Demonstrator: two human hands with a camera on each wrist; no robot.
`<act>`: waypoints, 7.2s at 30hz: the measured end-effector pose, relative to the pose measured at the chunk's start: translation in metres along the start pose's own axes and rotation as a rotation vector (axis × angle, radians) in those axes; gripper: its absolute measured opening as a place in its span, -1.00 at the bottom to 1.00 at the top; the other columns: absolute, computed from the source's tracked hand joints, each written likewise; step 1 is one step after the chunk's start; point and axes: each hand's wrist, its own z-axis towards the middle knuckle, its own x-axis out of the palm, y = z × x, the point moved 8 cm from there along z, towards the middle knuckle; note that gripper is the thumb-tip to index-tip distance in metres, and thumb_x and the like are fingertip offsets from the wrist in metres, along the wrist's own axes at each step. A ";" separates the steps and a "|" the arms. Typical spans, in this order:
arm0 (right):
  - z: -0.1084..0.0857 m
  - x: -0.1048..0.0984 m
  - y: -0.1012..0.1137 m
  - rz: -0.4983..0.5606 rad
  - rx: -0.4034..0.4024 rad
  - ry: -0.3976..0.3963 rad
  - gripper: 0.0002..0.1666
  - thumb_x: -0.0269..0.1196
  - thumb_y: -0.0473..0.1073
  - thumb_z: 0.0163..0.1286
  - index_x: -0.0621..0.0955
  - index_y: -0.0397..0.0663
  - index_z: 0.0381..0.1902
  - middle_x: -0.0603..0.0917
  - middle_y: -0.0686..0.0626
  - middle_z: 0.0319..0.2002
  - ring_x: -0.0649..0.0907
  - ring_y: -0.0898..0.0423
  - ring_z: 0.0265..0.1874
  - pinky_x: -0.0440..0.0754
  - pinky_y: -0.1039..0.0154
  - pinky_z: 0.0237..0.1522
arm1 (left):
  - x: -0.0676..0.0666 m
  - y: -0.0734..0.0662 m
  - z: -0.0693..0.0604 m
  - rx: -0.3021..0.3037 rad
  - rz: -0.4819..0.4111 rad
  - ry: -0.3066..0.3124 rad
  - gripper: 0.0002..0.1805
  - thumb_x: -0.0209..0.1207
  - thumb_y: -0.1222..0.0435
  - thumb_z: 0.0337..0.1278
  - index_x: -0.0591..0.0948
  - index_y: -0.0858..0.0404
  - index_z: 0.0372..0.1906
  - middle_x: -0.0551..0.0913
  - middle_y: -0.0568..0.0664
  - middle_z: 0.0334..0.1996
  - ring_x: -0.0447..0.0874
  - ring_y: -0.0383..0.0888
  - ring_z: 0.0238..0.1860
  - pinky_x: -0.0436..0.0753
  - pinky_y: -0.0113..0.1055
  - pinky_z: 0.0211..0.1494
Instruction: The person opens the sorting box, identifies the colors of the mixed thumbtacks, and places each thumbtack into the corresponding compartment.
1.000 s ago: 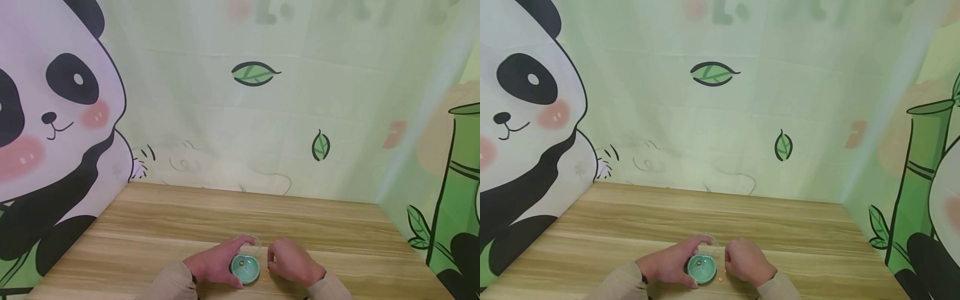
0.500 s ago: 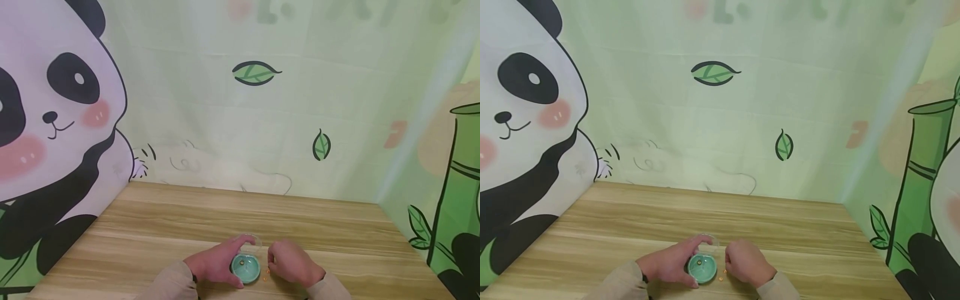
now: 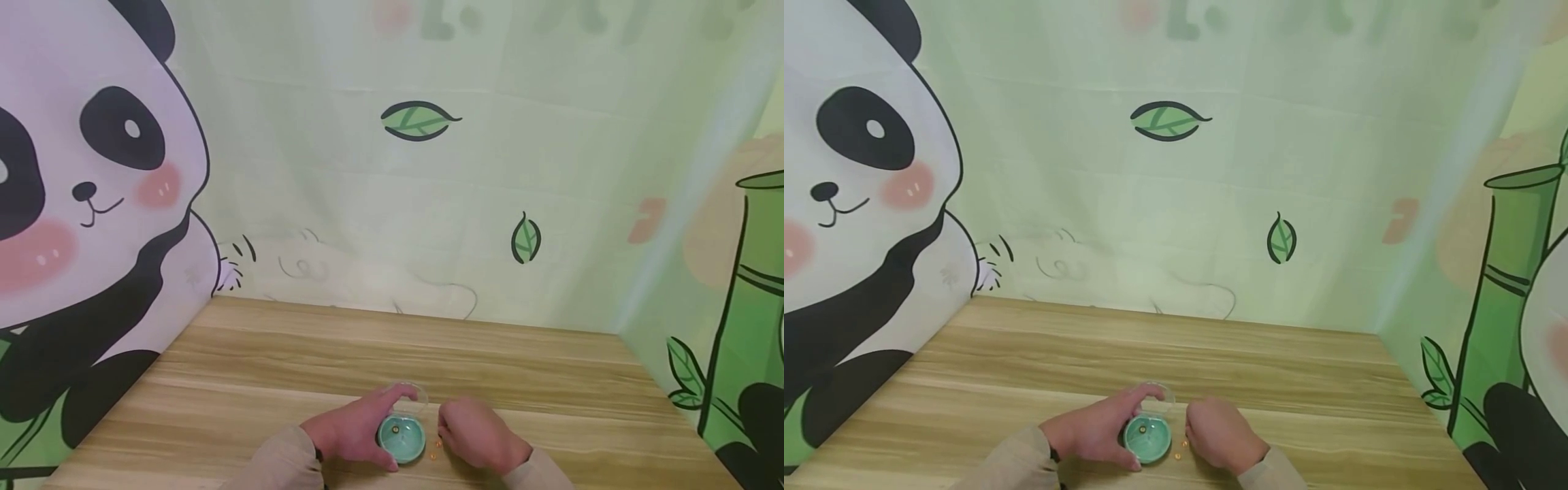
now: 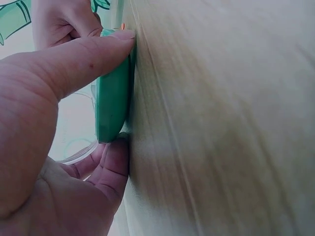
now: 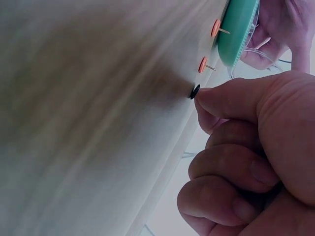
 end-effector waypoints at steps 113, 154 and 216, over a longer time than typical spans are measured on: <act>-0.014 -0.084 0.074 1.979 -0.629 0.242 -0.52 -0.41 -0.25 0.71 0.49 0.11 -0.05 0.10 0.12 -0.58 0.11 0.20 -0.65 -0.03 0.31 -0.62 | 0.000 0.002 -0.001 -0.040 0.030 -0.009 0.09 0.60 0.09 -0.18 0.18 -0.11 0.47 0.46 0.00 0.28 0.50 -0.20 0.12 0.54 -0.22 0.24; -0.018 -0.091 0.086 1.978 -0.676 0.296 -0.61 -0.24 -0.14 0.73 0.57 0.13 -0.02 0.09 0.11 -0.57 0.09 0.18 -0.66 -0.07 0.27 -0.63 | -0.001 0.003 -0.002 -0.063 0.001 0.004 0.08 0.60 0.11 -0.18 0.19 -0.17 0.45 0.44 0.01 0.30 0.51 -0.17 0.14 0.53 -0.20 0.23; 0.029 -0.024 0.067 0.166 -0.061 -0.172 -0.88 0.43 -0.21 0.22 0.71 0.06 -0.49 0.71 0.23 -0.51 0.61 0.32 -0.45 0.53 0.43 -0.37 | 0.000 -0.001 0.000 0.066 -0.031 0.003 0.11 0.58 0.17 -0.17 0.18 -0.05 0.51 0.41 -0.12 0.40 0.39 -0.22 0.33 0.41 -0.26 0.43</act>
